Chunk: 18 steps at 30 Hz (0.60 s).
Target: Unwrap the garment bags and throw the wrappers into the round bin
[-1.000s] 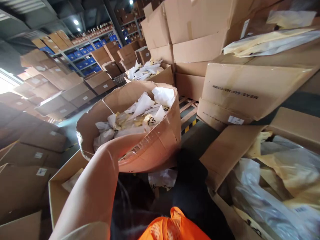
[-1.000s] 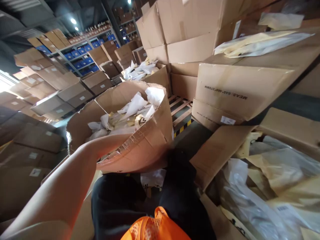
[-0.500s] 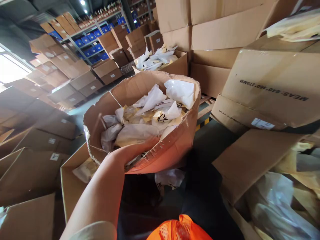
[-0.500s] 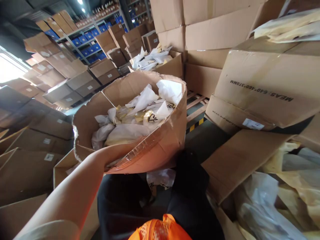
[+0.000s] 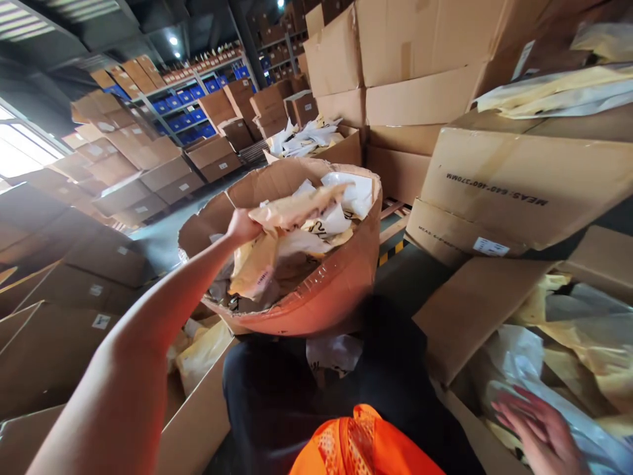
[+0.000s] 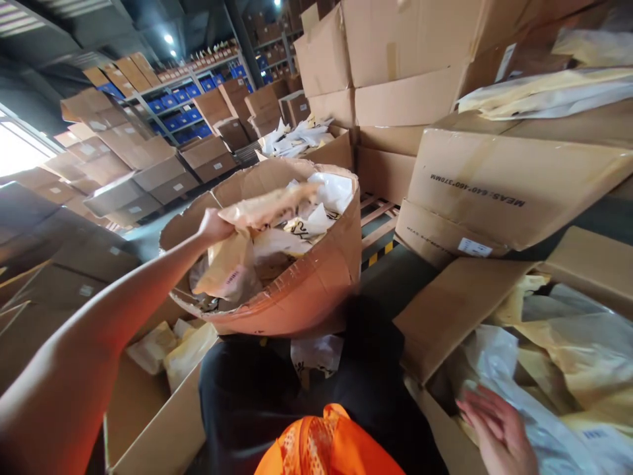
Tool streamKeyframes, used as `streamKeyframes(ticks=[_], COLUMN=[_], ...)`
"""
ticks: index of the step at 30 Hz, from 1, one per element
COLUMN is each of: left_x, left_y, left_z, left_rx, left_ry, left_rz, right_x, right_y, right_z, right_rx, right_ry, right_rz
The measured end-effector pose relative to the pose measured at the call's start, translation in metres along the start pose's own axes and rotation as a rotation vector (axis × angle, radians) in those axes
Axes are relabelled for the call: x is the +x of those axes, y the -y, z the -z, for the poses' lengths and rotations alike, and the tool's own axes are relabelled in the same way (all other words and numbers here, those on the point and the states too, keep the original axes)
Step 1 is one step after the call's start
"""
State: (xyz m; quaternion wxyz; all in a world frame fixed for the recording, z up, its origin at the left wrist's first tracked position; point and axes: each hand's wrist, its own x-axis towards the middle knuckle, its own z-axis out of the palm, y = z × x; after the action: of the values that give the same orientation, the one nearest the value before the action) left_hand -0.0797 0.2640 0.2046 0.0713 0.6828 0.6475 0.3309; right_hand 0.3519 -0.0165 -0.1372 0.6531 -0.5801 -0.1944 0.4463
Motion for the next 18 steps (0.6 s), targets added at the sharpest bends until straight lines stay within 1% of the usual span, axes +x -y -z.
streamKeyframes(ticks=[1,2,3,5,7,9,10,11,13,15,16,17,18], left_x=[0.004,0.007,0.007,0.0,-0.014,-0.033,-0.044,-0.055,-0.08,-0.106,-0.119,-0.132,-0.144], left_y=[-0.003,-0.007,-0.012,-0.025,-0.037,-0.042,-0.043,-0.042,-0.039,-0.038,-0.039,-0.041,-0.044], left_z=[0.015,0.029,0.042,0.063,0.077,0.086,0.089,0.09,0.087,0.074,0.064,0.052,0.038], left_rx=[0.022,0.034,0.034,-0.001,-0.083,-0.174,-0.193,-0.167,-0.01,0.151,0.199,0.229,0.257], left_ry=[-0.064,-0.132,-0.202,-0.329,-0.44,-0.534,-0.573,-0.598,-0.586,-0.493,-0.422,-0.349,-0.275], left_rz=[-0.028,-0.052,-0.078,-0.154,-0.259,-0.358,-0.391,-0.417,-0.462,-0.549,-0.613,-0.685,-0.757], right_x=[0.006,0.012,0.016,0.018,0.01,-0.009,-0.021,-0.034,-0.061,-0.084,-0.093,-0.1,-0.105], right_y=[0.002,0.006,0.014,0.038,0.065,0.092,0.104,0.115,0.13,0.137,0.137,0.136,0.134], right_z=[-0.01,-0.025,-0.043,-0.085,-0.129,-0.167,-0.183,-0.196,-0.214,-0.224,-0.226,-0.228,-0.229], right_rx=[-0.094,-0.18,-0.226,-0.215,-0.093,0.021,0.063,0.1,0.196,0.369,0.478,0.579,0.661], right_ry=[-0.039,-0.05,-0.012,0.12,0.297,0.491,0.581,0.664,0.816,0.942,0.979,0.987,0.961], right_rz=[0.013,0.036,0.062,0.162,0.195,0.227,0.261,0.303,0.376,0.402,0.396,0.374,0.34])
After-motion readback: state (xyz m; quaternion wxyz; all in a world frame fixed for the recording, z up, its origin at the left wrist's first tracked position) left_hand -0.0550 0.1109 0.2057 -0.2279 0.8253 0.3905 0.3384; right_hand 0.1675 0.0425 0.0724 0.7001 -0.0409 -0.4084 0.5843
